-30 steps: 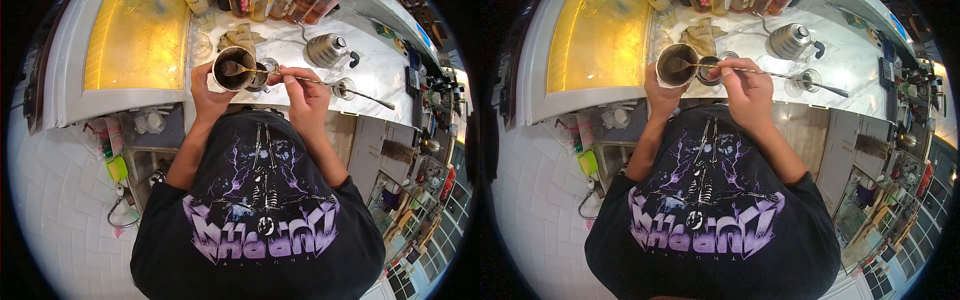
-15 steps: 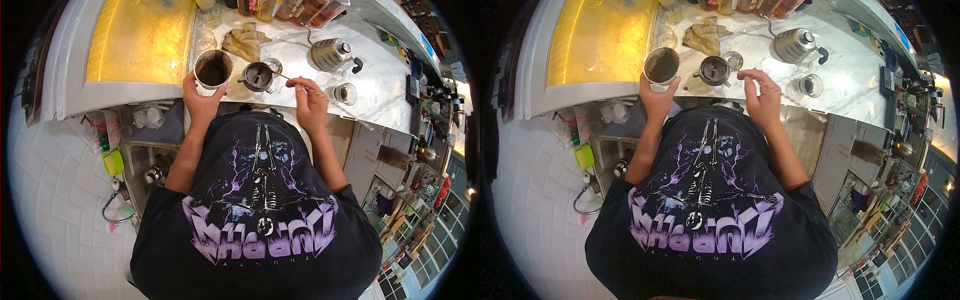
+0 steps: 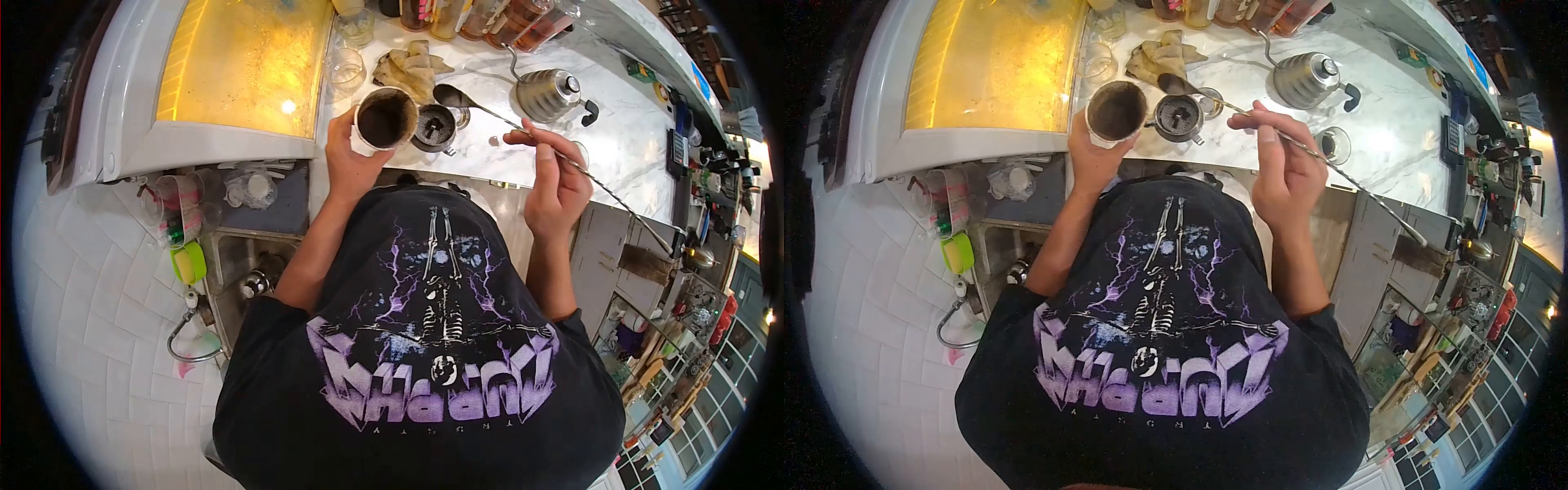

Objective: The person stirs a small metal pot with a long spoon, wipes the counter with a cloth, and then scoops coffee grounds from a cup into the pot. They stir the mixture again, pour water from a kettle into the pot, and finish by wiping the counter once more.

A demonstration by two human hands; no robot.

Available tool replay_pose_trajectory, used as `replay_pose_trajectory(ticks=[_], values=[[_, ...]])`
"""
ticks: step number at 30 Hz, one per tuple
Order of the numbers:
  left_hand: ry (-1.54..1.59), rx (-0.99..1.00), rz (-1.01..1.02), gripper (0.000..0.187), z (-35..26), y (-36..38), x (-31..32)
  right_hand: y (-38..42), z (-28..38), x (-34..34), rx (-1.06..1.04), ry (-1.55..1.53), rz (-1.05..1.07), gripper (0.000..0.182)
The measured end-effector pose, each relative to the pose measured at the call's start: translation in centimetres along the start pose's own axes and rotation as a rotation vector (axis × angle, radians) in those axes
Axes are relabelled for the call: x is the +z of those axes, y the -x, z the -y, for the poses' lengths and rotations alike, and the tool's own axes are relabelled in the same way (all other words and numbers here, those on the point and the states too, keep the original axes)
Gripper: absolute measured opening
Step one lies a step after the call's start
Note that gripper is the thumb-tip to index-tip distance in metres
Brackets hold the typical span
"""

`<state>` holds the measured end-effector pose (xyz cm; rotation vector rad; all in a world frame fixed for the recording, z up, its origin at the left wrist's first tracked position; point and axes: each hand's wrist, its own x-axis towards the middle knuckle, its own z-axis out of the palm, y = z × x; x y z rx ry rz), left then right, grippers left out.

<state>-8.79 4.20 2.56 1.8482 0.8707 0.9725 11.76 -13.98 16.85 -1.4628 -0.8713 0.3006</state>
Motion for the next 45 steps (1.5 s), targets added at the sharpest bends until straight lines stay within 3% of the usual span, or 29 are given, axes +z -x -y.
replay_pose_trajectory(ticks=[1, 3, 9, 18, 22, 30, 35, 37, 42, 44, 45], values=[[-0.007, 0.005, 0.004, 0.076, -0.4, -0.2, 0.0, -0.3, 0.4, 0.3, 0.000, -0.007, -0.006, 0.020], [-0.001, 0.109, 0.047, 0.065, -1.5, -0.5, 0.1, -0.6, 0.9, 0.7, -0.208, 0.059, 0.186, 0.020], [-0.021, 0.195, -0.020, 0.066, -4.2, -1.3, 0.1, -0.5, 0.3, 3.1, -0.238, 0.161, 0.284, 0.016], [-0.063, 0.347, -0.094, 0.073, -4.5, -1.3, -0.4, 0.8, 0.1, 3.7, -0.159, 0.180, 0.273, 0.015], [-0.123, 0.380, -0.087, 0.075, -4.9, -1.0, -0.5, 1.8, -0.7, 4.0, 0.099, -0.056, 0.264, 0.017], [-0.178, 0.235, -0.058, 0.075, -3.4, 0.3, -0.4, 1.7, -2.9, 2.5, 0.371, -0.486, 0.150, 0.025], [-0.185, 0.052, -0.045, 0.072, -1.8, 1.6, -0.3, 1.6, -4.2, 0.4, 0.377, -0.603, 0.080, 0.026], [-0.217, -0.038, -0.056, 0.072, -1.2, 2.1, -0.5, 1.4, -4.7, -0.4, 0.345, -0.552, -0.011, 0.026], [-0.309, -0.098, -0.097, 0.076, -0.3, 3.1, -0.6, 1.8, -7.5, -0.7, 0.283, -0.299, -0.008, 0.023], [-0.305, -0.108, -0.099, 0.076, 0.0, 3.3, -0.5, 2.1, -8.3, -0.6, 0.112, 0.170, 0.248, 0.018], [-0.307, -0.109, -0.103, 0.076, -0.2, 3.3, -0.5, 2.4, -8.4, -0.2, 0.036, 0.233, 0.254, 0.016]])
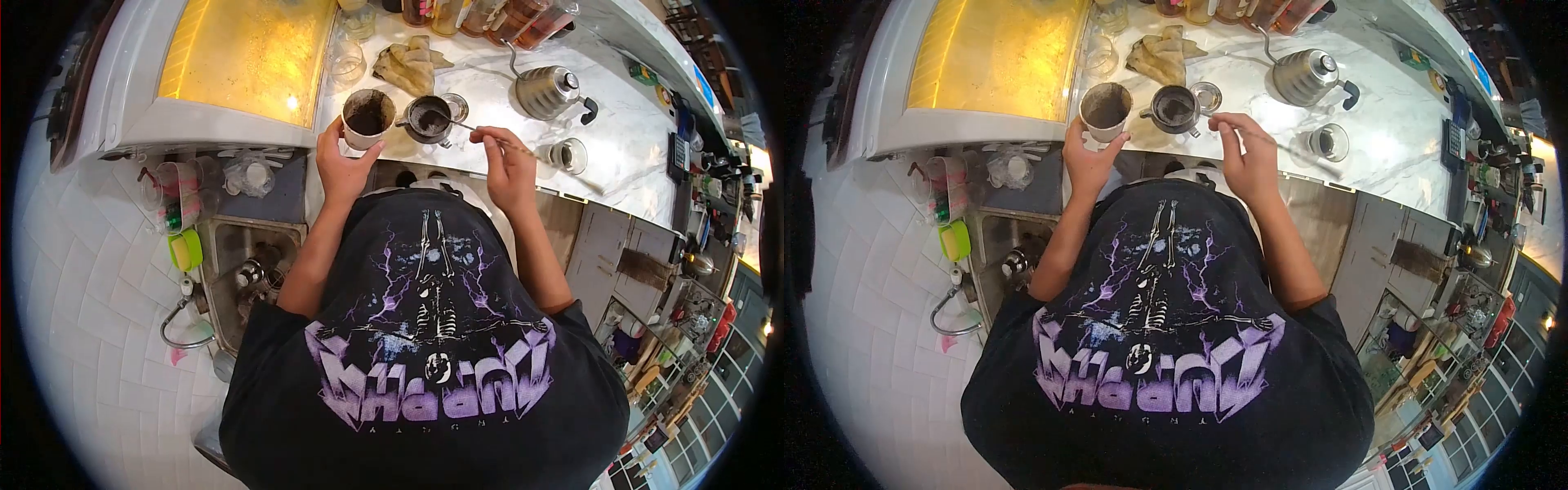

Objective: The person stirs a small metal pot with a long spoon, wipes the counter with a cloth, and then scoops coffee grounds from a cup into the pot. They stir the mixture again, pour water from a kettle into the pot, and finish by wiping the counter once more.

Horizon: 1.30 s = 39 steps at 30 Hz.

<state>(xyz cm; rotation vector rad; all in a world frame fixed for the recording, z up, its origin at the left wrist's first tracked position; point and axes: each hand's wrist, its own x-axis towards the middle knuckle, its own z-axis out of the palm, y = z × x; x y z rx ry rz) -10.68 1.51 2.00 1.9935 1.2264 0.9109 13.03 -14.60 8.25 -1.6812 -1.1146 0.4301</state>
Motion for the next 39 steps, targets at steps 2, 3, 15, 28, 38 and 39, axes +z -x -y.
replay_pose_trajectory(ticks=[2, 3, 15, 28, 38, 39], values=[[-0.023, -0.028, 0.005, 0.076, -0.5, 0.1, -0.1, 0.2, -0.2, 0.2, -0.013, -0.062, -0.092, 0.016], [-0.025, -0.034, -0.001, 0.076, -0.7, 0.1, -0.2, 0.0, 0.2, -0.1, -0.015, -0.065, -0.085, 0.016], [0.114, 0.084, 0.011, 0.075, -2.3, 0.2, 1.9, -1.8, 3.8, -3.6, 0.060, -0.494, -0.073, 0.023], [0.167, 0.219, -0.003, 0.070, -8.4, -0.5, 1.8, -3.1, 6.2, -4.3, -0.215, -0.142, 0.150, 0.014], [0.082, 0.359, -0.016, 0.074, -10.7, -0.2, 2.7, -3.2, 4.8, -6.3, -0.239, -0.163, 0.251, 0.014], [0.078, 0.357, -0.010, 0.074, -10.5, 0.1, 3.0, -3.1, 4.6, -6.5, -0.235, -0.165, 0.258, 0.014]])
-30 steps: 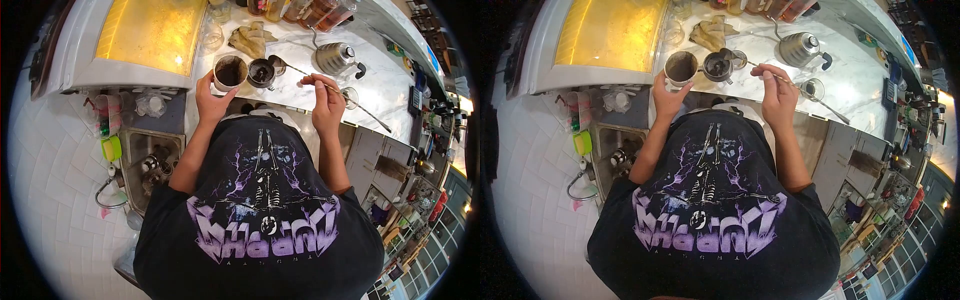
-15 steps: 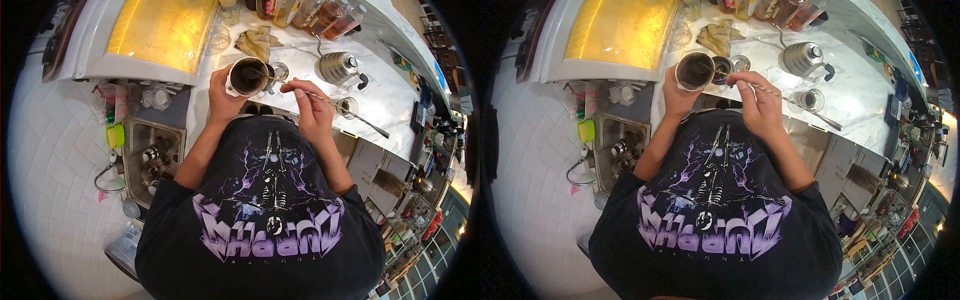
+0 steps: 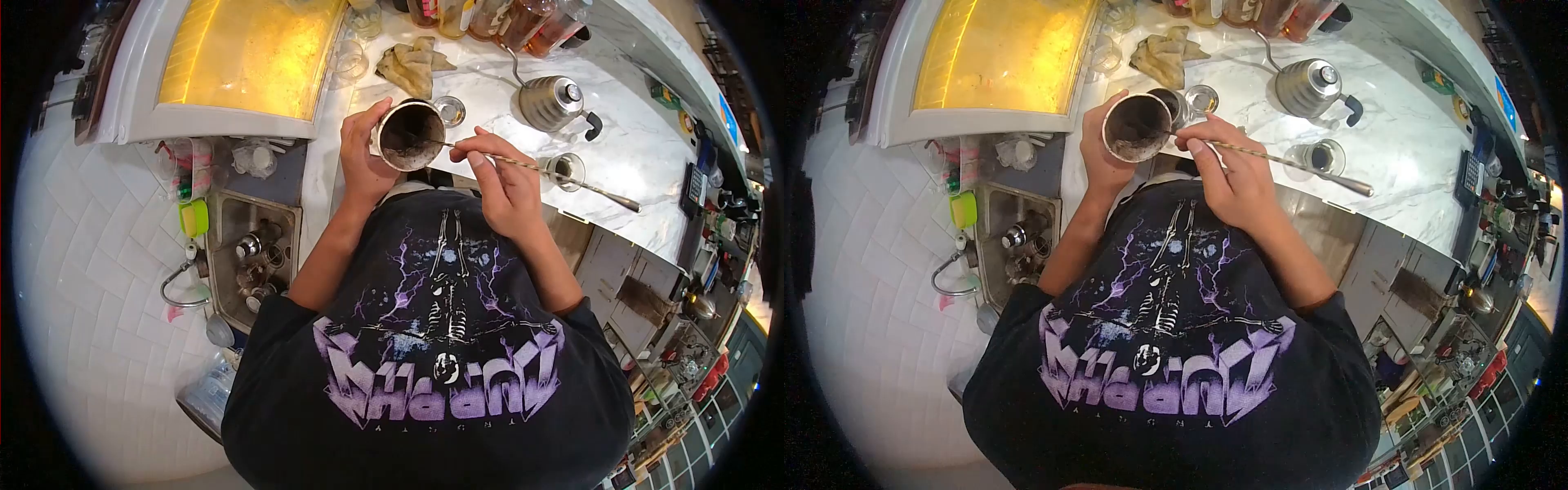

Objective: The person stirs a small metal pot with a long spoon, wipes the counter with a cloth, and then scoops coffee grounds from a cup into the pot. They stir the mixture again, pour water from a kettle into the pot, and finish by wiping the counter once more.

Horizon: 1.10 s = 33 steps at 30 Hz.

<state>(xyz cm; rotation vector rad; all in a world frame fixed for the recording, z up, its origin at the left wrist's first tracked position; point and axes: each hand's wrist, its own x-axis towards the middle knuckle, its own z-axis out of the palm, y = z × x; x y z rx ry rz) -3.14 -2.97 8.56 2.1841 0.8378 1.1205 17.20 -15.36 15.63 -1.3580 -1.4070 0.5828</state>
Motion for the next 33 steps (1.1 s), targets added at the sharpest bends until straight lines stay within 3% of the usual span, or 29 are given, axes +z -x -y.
replay_pose_trajectory(ticks=[2, 10, 12, 16, 18, 22, 28, 30, 33], values=[[0.108, -0.119, 0.015, 0.076, 0.4, 0.7, 0.7, 0.2, -0.1, -0.2, 0.039, -0.044, -0.020, 0.015], [0.032, -0.198, -0.060, 0.076, 1.2, 1.5, 2.6, -0.1, -1.1, -1.3, 0.113, -0.138, -0.076, 0.019], [0.025, -0.253, -0.108, 0.077, 1.3, 1.5, 2.7, 0.0, -1.6, -1.1, 0.214, -0.366, -0.183, 0.020], [-0.006, -0.285, -0.121, 0.077, 1.9, 2.0, 2.7, -0.6, -2.0, -1.7, 0.180, -0.319, -0.126, 0.020], [-0.057, -0.299, -0.098, 0.076, 2.0, 2.2, 2.7, -1.0, -2.1, -2.0, 0.029, -0.114, -0.003, 0.021], [-0.079, -0.318, -0.133, 0.075, 1.6, 2.1, 2.5, -1.4, -2.1, -1.5, 0.104, -0.166, -0.003, 0.022], [-0.066, -0.220, -0.205, 0.074, 1.0, 1.0, 1.9, -2.3, -2.2, -1.4, 0.105, -0.153, 0.008, 0.020], [-0.080, -0.142, -0.182, 0.076, 1.0, 0.9, 1.8, -2.7, -1.8, -1.3, -0.044, 0.008, 0.051, 0.017], [-0.078, -0.129, -0.166, 0.077, 0.7, 0.6, 1.9, -2.5, -2.2, -1.0, -0.094, 0.043, 0.094, 0.014]])
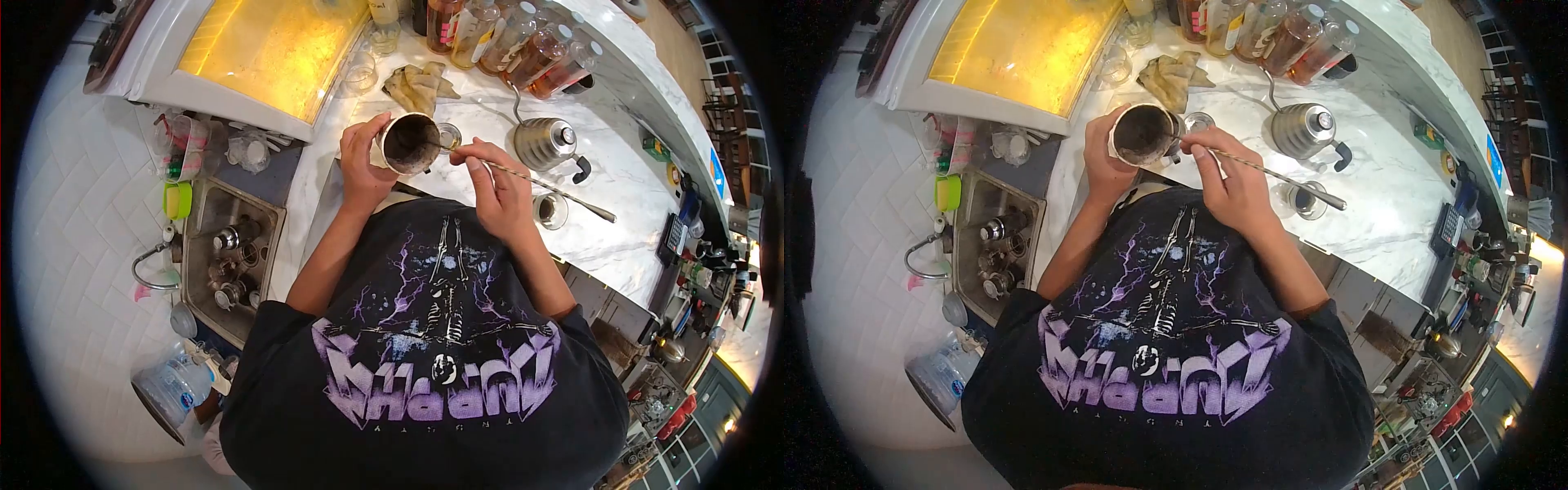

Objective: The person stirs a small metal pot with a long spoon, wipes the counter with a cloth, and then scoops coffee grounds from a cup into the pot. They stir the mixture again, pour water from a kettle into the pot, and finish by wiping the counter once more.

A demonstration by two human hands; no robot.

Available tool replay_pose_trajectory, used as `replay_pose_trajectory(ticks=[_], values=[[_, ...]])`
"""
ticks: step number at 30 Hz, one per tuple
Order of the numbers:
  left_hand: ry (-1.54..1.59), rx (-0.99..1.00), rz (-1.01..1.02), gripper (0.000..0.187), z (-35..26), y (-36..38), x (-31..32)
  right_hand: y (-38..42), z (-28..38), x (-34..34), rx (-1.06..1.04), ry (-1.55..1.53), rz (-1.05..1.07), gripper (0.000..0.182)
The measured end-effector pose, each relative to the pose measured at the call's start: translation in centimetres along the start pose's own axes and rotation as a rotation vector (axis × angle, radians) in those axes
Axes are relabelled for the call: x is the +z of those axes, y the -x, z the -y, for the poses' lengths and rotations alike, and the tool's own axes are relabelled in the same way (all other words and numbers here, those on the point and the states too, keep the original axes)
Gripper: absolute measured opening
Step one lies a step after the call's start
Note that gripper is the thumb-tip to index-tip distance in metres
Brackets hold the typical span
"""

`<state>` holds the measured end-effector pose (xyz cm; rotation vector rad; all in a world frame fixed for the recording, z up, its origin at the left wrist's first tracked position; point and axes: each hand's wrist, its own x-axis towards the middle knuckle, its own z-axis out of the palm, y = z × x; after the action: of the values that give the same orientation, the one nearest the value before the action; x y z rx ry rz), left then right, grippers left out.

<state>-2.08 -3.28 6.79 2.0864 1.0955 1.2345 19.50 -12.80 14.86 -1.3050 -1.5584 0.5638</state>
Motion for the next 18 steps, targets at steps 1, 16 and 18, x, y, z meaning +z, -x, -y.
replay_pose_trajectory(ticks=[1, 16, 18], values=[[0.002, 0.001, 0.004, 0.077, 0.0, 0.0, 0.0, 0.1, -0.1, 0.0, 0.003, 0.001, -0.004, 0.014], [-0.009, 0.084, 0.053, 0.077, 0.6, -0.7, 0.9, 0.6, -0.8, -0.3, 0.206, -0.171, -0.011, 0.020], [-0.021, 0.110, 0.081, 0.072, 0.4, -0.9, 0.7, 0.7, -1.0, 0.0, 0.256, -0.202, -0.053, 0.021]])
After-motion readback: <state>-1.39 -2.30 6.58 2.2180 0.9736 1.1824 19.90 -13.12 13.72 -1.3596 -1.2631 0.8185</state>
